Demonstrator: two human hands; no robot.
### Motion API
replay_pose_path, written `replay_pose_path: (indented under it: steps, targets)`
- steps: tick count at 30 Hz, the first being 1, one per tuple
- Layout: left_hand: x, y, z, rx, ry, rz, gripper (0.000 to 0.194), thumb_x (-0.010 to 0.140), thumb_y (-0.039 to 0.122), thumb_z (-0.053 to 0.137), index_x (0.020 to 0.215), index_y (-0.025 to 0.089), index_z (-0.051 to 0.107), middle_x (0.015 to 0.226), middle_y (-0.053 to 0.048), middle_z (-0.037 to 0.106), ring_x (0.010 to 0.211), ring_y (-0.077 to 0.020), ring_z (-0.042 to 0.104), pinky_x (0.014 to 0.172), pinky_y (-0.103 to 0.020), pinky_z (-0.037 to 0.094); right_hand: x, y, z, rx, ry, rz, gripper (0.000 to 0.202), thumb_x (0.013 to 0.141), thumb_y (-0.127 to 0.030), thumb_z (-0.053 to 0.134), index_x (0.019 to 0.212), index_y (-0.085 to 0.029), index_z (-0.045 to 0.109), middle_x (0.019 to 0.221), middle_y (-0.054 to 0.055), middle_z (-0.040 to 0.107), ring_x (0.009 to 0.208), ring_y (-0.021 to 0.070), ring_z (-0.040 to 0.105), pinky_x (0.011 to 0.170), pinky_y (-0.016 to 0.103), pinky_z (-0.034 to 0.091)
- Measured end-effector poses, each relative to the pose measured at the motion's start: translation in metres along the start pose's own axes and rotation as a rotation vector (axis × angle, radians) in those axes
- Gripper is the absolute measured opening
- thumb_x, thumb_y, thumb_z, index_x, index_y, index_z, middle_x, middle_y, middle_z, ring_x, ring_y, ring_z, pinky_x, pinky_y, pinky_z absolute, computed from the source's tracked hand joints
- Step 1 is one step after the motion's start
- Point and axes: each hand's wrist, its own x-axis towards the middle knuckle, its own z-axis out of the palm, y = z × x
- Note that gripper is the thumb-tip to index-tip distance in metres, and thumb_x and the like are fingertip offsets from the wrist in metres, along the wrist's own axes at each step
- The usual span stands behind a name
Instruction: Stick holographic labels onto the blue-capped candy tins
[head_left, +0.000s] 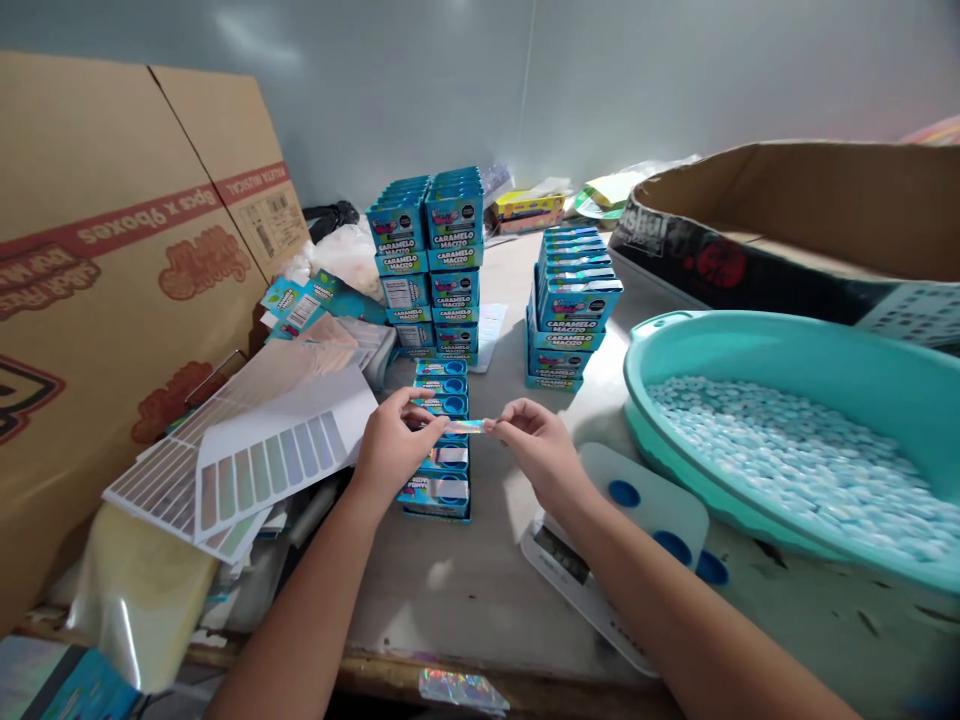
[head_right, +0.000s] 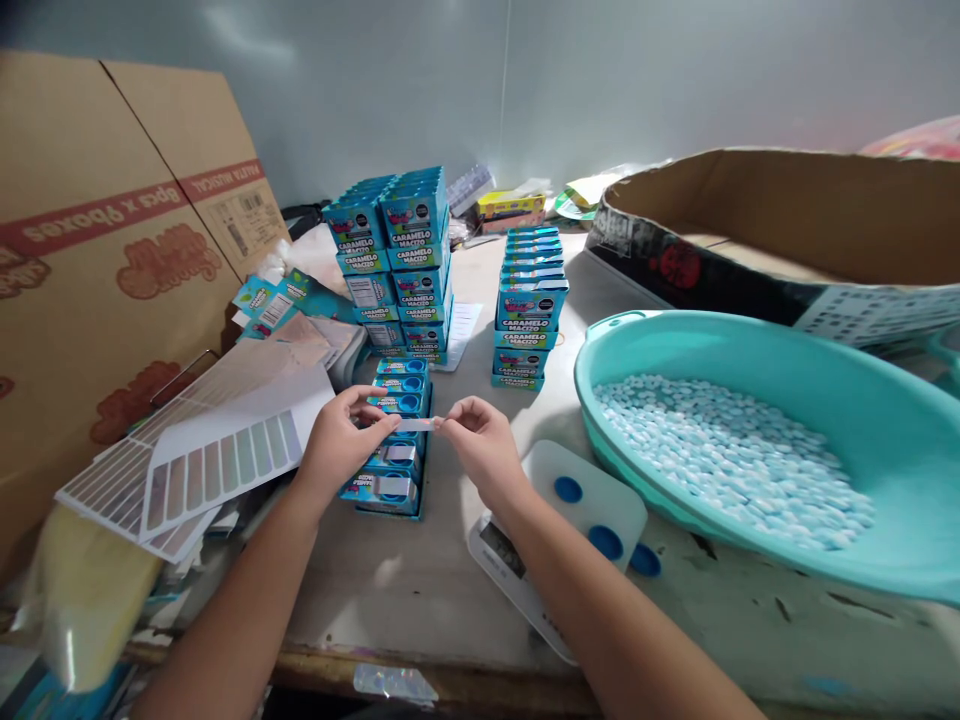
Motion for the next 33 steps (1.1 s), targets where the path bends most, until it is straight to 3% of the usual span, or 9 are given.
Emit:
replay_pose_path:
  steps: [15, 20, 25, 33]
  targets:
    - [0.0, 0.001, 0.0, -0.02, 0.0, 0.001, 0.034, 0.071, 0.026, 0.076, 0.104, 0.018, 0.068, 0.073, -0.001, 0.072, 0.071, -0.0169, 0.068, 0.067, -0.027, 0.052, -0.001, 0.0, 0.001, -0.02, 0.008, 0.019, 0.029, 0.059, -0.039, 0.075, 0.065, -0.022, 0.052, 0.059, -0.004, 0.053, 0.06, 0.013, 0.048, 0.058, 0.026, 0.033]
    - [-0.001, -0.002, 0.0, 0.024, 0.01, 0.041, 0.031, 0.074, 0.026, 0.075, 0.104, 0.02, 0.07, 0.077, 0.0, 0.069, 0.071, -0.0148, 0.062, 0.07, -0.026, 0.049, -0.003, 0.0, 0.002, -0.015, 0.014, 0.054, 0.029, 0.058, -0.036, 0.076, 0.065, -0.022, 0.052, 0.059, -0.005, 0.051, 0.06, 0.0117, 0.044, 0.059, 0.026, 0.031]
    - [0.001, -0.009, 0.001, 0.12, 0.031, 0.129, 0.027, 0.075, 0.021, 0.074, 0.102, 0.023, 0.073, 0.085, 0.001, 0.064, 0.07, -0.0128, 0.051, 0.069, -0.026, 0.045, -0.003, 0.005, 0.002, -0.054, -0.027, 0.061, 0.025, 0.06, -0.036, 0.073, 0.066, -0.022, 0.054, 0.062, -0.004, 0.053, 0.061, 0.0127, 0.046, 0.059, 0.027, 0.034]
    - [0.001, -0.006, 0.0, 0.148, 0.004, 0.136, 0.017, 0.08, 0.016, 0.067, 0.094, 0.022, 0.075, 0.08, 0.0, 0.062, 0.07, -0.0135, 0.052, 0.069, -0.026, 0.044, 0.002, 0.014, 0.001, -0.04, -0.074, 0.045, 0.025, 0.058, -0.036, 0.072, 0.066, -0.022, 0.052, 0.062, -0.003, 0.056, 0.064, 0.0141, 0.052, 0.064, 0.028, 0.039]
